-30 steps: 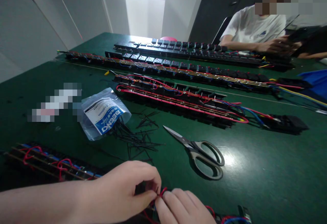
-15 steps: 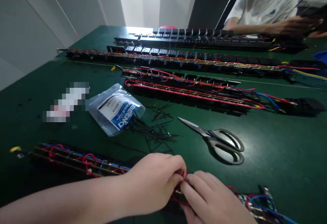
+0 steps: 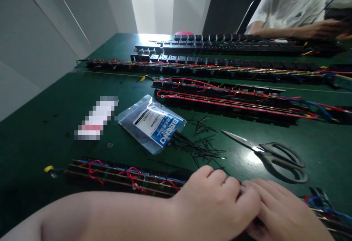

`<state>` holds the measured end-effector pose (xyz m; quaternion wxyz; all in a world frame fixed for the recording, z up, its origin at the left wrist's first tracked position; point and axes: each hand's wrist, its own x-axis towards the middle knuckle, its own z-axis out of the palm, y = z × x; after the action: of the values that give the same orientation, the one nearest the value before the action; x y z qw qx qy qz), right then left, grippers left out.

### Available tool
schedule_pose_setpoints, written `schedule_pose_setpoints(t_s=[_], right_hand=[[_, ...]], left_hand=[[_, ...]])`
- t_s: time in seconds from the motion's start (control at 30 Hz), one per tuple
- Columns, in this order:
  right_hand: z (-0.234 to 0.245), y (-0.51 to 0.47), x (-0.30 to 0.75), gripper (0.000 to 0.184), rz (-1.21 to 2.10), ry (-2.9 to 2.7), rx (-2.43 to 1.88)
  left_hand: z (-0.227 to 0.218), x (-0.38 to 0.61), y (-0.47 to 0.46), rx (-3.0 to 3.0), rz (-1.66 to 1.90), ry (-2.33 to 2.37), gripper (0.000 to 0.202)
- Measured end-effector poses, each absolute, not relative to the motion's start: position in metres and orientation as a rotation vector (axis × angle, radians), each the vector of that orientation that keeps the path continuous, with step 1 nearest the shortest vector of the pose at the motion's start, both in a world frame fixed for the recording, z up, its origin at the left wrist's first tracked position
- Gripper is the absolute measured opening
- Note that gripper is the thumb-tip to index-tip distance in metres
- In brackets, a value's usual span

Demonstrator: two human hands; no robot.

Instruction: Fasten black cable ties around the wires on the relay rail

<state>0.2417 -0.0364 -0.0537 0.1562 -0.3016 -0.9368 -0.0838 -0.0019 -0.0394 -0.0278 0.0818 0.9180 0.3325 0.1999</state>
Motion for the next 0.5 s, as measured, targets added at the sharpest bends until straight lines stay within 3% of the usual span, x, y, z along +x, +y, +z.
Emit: schedule_pose_setpoints(t_s=[0.13,0.5], right_hand=[[-0.057,-0.024,0.237,0.024,-0.287,-2.696,-0.826],[-0.048,-0.017,0.208,0.020,-0.161,-2.662,-0.902]], left_hand=[[-0.035,-0.010,-0.036,2.881,0.813,1.067,0.028],[-0.045,-0.014,-0.026,2.911,0.751,1.200,0.040]])
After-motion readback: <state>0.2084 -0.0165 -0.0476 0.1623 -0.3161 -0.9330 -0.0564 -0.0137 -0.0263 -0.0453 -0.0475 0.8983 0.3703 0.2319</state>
